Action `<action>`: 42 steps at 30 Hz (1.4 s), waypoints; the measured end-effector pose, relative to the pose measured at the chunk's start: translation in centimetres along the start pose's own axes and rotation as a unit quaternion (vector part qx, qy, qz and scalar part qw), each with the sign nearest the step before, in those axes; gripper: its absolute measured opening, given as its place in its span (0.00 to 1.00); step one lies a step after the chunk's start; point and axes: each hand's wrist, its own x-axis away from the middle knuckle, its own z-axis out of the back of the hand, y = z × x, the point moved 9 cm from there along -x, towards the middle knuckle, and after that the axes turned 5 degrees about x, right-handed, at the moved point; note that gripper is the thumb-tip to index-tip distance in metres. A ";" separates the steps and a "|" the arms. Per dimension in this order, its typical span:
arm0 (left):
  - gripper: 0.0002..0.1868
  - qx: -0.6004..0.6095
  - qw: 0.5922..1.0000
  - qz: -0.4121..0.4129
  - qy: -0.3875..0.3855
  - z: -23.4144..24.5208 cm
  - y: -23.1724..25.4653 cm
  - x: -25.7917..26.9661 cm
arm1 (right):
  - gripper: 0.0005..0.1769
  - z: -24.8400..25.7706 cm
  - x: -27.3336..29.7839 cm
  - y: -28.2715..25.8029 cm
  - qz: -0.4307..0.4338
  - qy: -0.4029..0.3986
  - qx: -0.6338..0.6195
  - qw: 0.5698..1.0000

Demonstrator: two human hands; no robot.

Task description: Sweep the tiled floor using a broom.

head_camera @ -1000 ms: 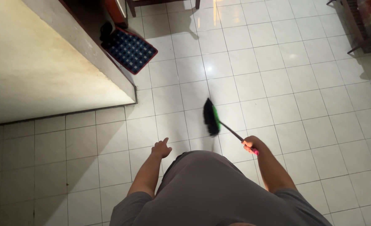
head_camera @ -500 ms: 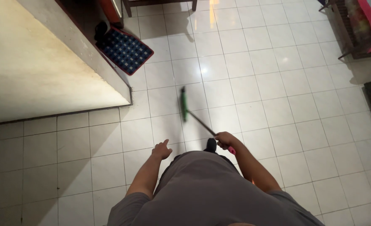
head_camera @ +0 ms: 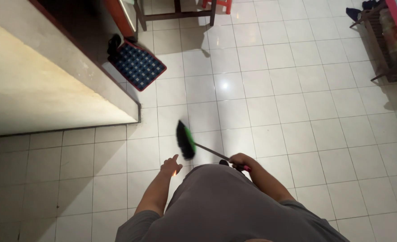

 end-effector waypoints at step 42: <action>0.43 -0.031 0.998 -0.050 0.018 4.4 20.4 -10.1 | 0.12 21.6 7.3 -5.5 0.036 0.070 -0.101 0.992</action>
